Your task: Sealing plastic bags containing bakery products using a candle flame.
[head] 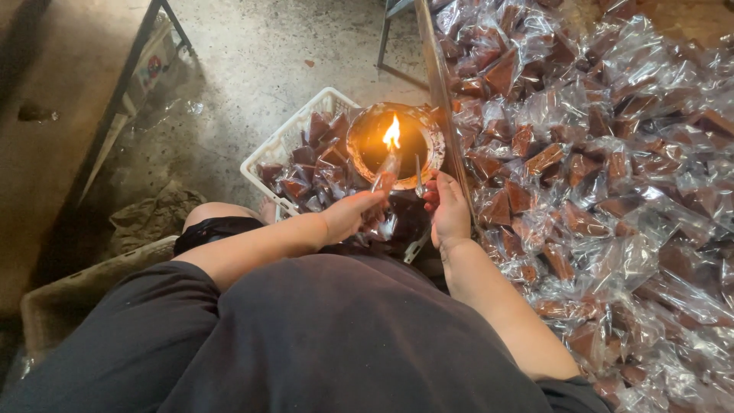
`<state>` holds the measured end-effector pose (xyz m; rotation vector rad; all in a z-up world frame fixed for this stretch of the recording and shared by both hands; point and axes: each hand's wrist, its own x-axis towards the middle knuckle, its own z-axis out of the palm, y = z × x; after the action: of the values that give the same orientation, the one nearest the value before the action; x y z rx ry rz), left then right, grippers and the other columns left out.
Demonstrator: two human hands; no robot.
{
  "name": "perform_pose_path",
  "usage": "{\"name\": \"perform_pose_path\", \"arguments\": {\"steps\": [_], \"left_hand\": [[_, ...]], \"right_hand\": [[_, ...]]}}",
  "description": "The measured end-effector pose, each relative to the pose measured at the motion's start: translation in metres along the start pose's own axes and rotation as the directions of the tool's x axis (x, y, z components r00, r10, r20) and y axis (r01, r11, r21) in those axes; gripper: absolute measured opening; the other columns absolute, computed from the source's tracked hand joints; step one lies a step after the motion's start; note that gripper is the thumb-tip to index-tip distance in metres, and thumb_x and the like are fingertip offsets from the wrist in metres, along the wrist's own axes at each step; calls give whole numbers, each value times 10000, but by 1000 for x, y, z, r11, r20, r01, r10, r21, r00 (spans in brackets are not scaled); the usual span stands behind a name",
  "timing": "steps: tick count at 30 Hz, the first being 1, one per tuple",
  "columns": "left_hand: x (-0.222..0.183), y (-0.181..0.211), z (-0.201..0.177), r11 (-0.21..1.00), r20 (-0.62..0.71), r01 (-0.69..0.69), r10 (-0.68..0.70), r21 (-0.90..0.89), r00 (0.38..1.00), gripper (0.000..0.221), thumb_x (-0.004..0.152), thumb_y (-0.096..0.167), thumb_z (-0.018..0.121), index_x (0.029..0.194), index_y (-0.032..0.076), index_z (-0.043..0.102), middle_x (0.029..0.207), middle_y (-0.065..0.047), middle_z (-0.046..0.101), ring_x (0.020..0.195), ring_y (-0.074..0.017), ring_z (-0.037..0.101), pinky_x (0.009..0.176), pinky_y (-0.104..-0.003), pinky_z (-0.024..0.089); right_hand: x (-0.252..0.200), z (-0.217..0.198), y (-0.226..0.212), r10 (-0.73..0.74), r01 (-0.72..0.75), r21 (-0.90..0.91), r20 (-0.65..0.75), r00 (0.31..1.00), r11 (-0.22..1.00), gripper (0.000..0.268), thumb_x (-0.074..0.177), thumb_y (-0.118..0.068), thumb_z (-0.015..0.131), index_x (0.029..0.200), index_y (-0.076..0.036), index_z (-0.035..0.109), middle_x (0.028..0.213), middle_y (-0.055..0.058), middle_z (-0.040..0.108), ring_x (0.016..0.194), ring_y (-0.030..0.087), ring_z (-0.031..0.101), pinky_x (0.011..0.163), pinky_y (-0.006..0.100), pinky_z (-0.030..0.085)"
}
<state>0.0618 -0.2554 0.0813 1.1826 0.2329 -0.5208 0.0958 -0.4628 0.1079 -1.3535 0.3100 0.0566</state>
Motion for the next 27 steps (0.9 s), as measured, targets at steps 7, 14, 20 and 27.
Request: {"name": "perform_pose_path", "arguments": {"steps": [7, 14, 20, 27], "left_hand": [[-4, 20, 0, 994, -23, 81, -83, -79, 996, 507, 927, 577, 660, 1058, 87, 667, 779, -120, 667, 627, -229, 633, 566, -280, 469], [-21, 4, 5, 993, 104, -41, 30, 107, 994, 340, 962, 398, 712, 1024, 74, 631, 810, -173, 703, 610, -230, 682, 462, -220, 493], [-19, -6, -10, 987, 32, -103, 108, -125, 994, 631, 866, 69, 804, 1415, 115, 496, 1125, -107, 600, 958, -233, 694, 761, -344, 626], [-15, -15, -14, 998, 104, -31, 36, -50, 994, 671, 887, 121, 814, 1469, 154, 484, 1186, -150, 653, 1053, -253, 711, 692, -389, 668]], "right_hand": [[2, 0, 7, -7, 24, -184, 93, 996, 983, 194, 1029, -281, 637, 1143, -139, 704, 852, -5, 707, 686, 73, 615, 558, 157, 454], [-22, 11, -6, 243, -195, -221, 217, 945, 956, 324, 946, -378, 744, 1213, -208, 674, 1015, -11, 758, 829, 118, 703, 659, 209, 512], [-3, 0, 15, 343, -330, -92, 284, 895, 939, 202, 910, -348, 806, 967, -195, 689, 887, -15, 733, 834, 136, 708, 722, 245, 536], [-12, -3, 7, 72, 226, -715, 361, 930, 662, 362, 870, -561, 772, 810, -204, 759, 706, -2, 714, 783, 158, 684, 782, 295, 533]]}}
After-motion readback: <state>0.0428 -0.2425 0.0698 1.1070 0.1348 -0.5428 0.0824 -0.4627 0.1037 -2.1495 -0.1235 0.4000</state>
